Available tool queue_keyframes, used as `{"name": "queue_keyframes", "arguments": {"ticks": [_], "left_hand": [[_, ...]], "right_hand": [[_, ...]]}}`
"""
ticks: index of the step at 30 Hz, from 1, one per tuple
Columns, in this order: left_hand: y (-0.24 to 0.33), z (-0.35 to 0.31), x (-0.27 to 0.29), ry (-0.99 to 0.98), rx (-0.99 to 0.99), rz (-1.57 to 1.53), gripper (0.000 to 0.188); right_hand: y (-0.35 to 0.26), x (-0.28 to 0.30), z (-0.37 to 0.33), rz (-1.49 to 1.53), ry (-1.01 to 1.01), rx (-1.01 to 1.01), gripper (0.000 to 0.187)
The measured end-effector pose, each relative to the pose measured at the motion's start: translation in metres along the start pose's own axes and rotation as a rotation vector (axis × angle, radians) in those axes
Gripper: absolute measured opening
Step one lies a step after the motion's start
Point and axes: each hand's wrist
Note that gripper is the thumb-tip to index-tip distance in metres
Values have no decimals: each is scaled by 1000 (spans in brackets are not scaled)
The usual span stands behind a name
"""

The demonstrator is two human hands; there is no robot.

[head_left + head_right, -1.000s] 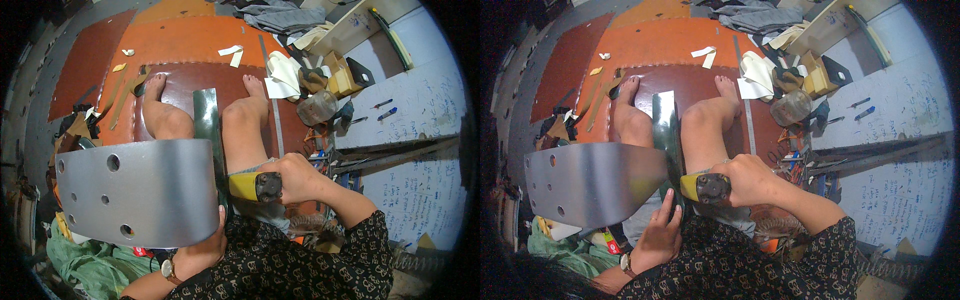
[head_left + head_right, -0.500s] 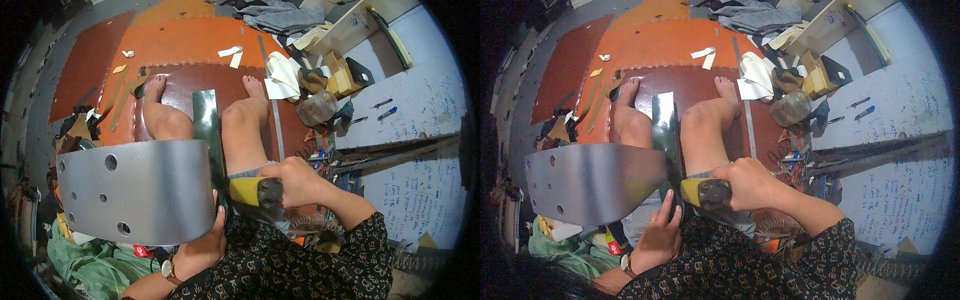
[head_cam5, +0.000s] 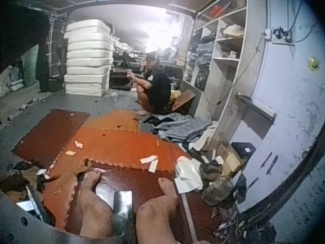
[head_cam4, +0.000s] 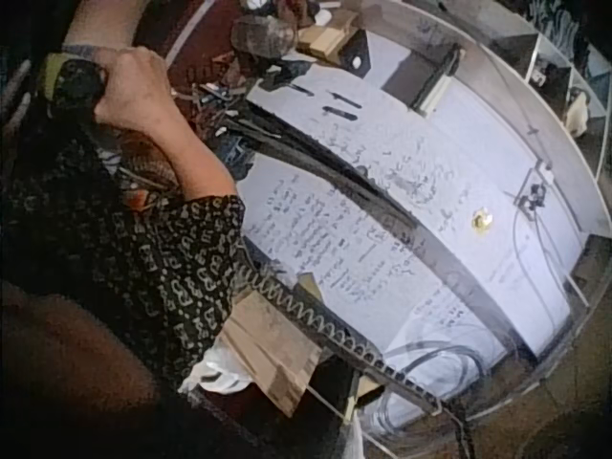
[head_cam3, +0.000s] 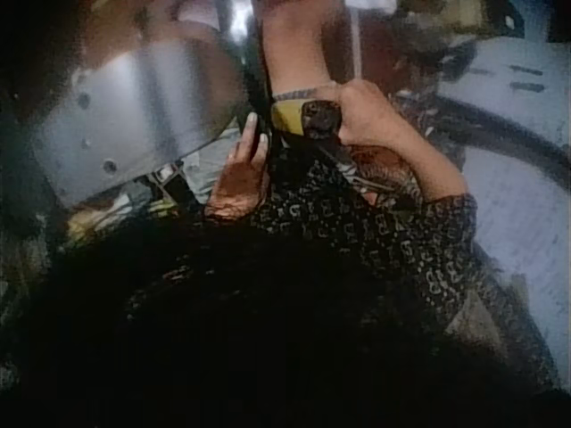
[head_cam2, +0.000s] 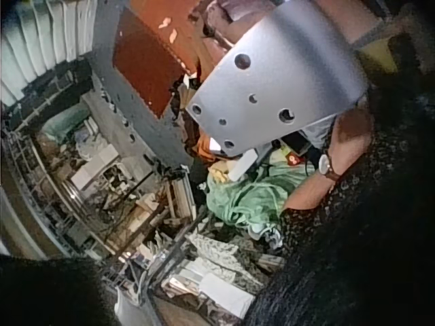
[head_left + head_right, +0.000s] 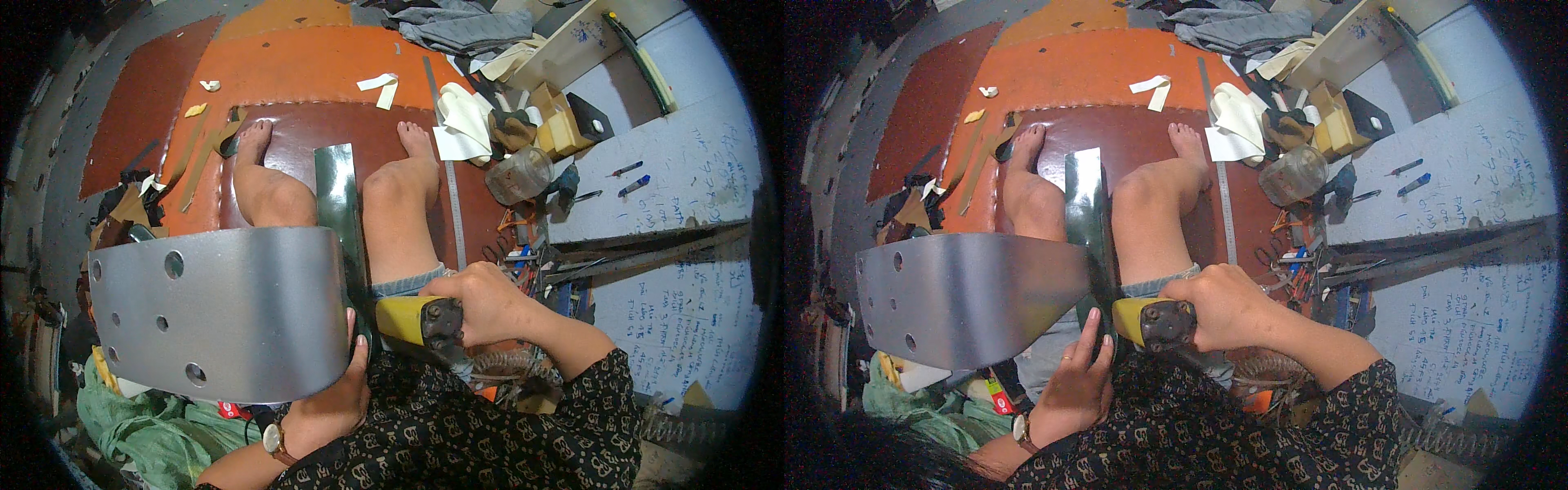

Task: The person sits on the floor and assembles a shoe component by attaching a green strip to a silver metal plate using a staple gun. They repeatedly position the parts, fire staples, and trim excess material with scissors.

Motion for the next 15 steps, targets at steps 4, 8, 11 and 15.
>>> {"name": "queue_keyframes", "arguments": {"ticks": [4, 8, 11, 15], "left_hand": [[0, 0, 0, 14, -8, -5, 62], [-1, 0, -1, 37, -24, -8, 62], [-1, -1, -2, 34, -14, -17, 62], [2, 0, -1, 4, 22, -22, 61]], "right_hand": [[1, -2, 0, -3, -3, 2, 46], [1, -3, 1, -4, -8, -9, 45], [-2, -1, 1, -35, -29, -14, 46], [-7, 3, 2, -56, -68, -65, 46]]}}
Point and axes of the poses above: each hand's wrist, its own z-axis towards the middle knuckle, its own x-axis out of the back of the hand, y = z × x, and after that the axes turned 2 degrees about x, right-handed
